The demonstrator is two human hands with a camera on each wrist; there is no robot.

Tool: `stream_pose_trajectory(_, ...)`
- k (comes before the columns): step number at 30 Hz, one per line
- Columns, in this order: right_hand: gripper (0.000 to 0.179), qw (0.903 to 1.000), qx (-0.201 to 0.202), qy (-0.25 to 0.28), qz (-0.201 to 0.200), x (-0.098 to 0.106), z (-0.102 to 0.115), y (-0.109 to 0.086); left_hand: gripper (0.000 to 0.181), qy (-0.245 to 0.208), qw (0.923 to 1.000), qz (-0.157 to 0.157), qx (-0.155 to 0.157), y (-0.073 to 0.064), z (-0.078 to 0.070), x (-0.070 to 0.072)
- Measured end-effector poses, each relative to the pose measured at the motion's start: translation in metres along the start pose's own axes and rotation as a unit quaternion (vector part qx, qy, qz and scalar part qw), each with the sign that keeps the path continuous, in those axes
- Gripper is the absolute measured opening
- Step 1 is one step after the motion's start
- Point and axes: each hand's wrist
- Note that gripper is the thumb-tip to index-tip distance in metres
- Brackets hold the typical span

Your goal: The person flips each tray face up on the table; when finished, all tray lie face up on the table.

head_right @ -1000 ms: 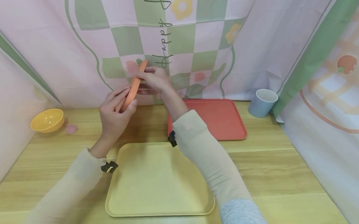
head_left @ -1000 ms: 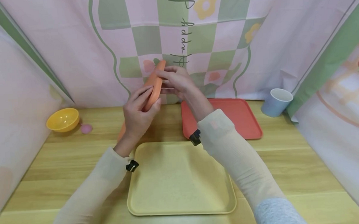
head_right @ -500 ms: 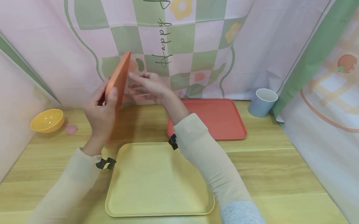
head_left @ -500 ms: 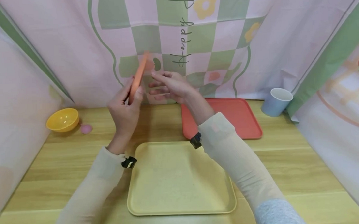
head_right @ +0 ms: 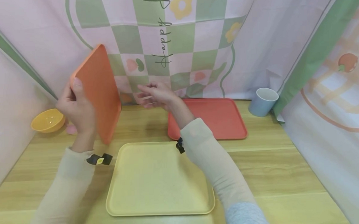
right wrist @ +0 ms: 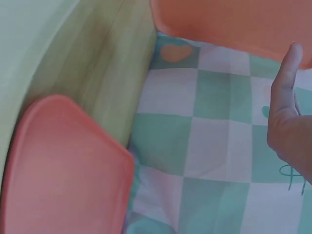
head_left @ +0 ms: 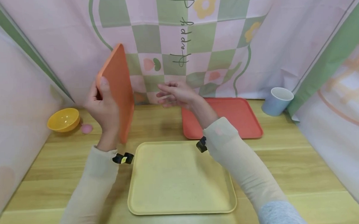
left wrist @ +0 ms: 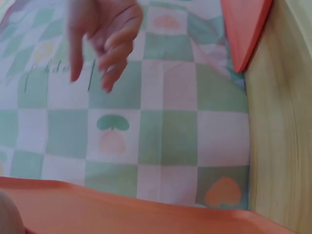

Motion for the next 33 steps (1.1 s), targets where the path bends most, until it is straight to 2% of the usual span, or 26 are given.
stream_pose_trajectory(4,0.041,0.9999,-0.008,0.012,0.001,0.004,-0.008,0.002,0.031,0.002,0.9989,-0.047,0.007,0.010,0.007,0.004)
stream_pose_trajectory(9,0.024,1.0000,0.000,-0.009,-0.002,0.007,-0.019,0.006,0.045,0.000,0.9938,-0.104,0.039,0.017,0.013,0.009)
stream_pose_trajectory(14,0.037,0.9988,-0.016,-0.045,-0.009,0.012,-0.032,0.009,0.050,-0.023,0.9881,-0.127,0.083,0.018,0.015,0.009)
stream_pose_trajectory(18,0.045,0.9982,-0.025,-0.053,-0.015,0.018,-0.044,0.013,0.052,-0.045,0.9827,-0.143,0.109,0.019,0.016,0.008)
stream_pose_trajectory(22,0.046,0.9976,-0.034,-0.053,-0.027,0.021,-0.052,0.016,0.055,-0.073,0.9711,-0.167,0.154,0.020,0.017,0.009)
stream_pose_trajectory(24,0.048,0.9976,-0.039,-0.046,-0.034,0.022,-0.054,0.016,0.056,-0.094,0.9613,-0.183,0.183,0.021,0.018,0.009)
stream_pose_trajectory(30,0.056,0.9964,-0.055,-0.016,-0.062,0.024,-0.061,0.019,0.056,-0.147,0.9346,-0.224,0.234,0.023,0.017,0.010)
stream_pose_trajectory(33,0.057,0.9959,-0.063,-0.006,-0.064,0.026,-0.065,0.021,0.056,-0.166,0.9214,-0.239,0.257,0.023,0.015,0.010)
Point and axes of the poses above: each hand's wrist, its own y-axis towards the middle knuckle, its own x-axis out of the back of the hand, z = x × y, and after that the axes turned 4 degrees about -x, right-handed
